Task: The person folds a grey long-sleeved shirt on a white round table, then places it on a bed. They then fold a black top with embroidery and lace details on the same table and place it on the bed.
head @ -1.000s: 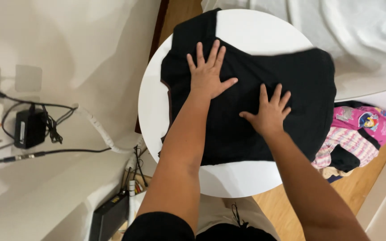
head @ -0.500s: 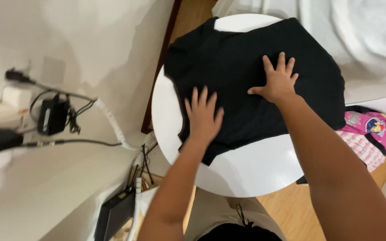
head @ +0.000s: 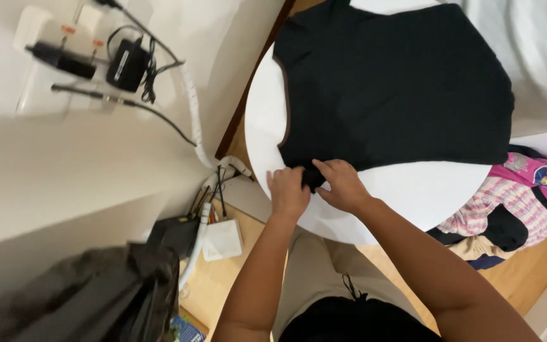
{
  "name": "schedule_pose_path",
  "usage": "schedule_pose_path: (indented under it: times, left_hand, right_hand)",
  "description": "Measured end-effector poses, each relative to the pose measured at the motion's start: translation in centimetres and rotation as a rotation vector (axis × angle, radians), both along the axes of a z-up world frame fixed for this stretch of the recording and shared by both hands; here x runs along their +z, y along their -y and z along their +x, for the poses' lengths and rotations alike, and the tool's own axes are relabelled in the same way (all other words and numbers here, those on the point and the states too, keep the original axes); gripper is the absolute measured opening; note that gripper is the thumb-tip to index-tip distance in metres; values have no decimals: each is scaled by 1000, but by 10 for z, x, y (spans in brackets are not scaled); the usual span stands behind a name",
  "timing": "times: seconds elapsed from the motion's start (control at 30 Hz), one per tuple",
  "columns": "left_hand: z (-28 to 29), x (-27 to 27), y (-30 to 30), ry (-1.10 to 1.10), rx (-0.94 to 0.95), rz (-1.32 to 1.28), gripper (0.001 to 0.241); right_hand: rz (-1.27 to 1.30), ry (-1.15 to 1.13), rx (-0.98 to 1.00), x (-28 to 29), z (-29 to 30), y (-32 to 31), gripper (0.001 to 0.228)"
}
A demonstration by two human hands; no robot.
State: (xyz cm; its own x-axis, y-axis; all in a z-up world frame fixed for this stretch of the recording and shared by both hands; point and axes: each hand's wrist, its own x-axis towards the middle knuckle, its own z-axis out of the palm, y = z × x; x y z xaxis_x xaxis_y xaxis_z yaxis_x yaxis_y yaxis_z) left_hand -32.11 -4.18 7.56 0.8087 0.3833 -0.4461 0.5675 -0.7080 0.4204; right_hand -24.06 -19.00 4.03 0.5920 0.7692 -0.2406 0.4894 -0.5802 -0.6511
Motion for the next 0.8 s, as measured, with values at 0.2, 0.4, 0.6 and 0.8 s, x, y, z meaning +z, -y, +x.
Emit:
schedule_pose_path:
  times: [0.2,0.4,0.6,0.8]
  left_hand:
    - [-35,7,43,539,-112,-400,17]
    - [-20,-13,50,752,-4,-724,19]
    - [-17,-52,43,645,-35,-472,32]
    - [-43,-98,37,739,-115,-414,34]
  right_hand:
    - [17,-13,-21,-20,-19,48,72]
    - [280,33,-47,-7,-36,98,53]
    - [223,22,5,8,-49,114,56]
    - [371,77,-8,13,-32,117,44]
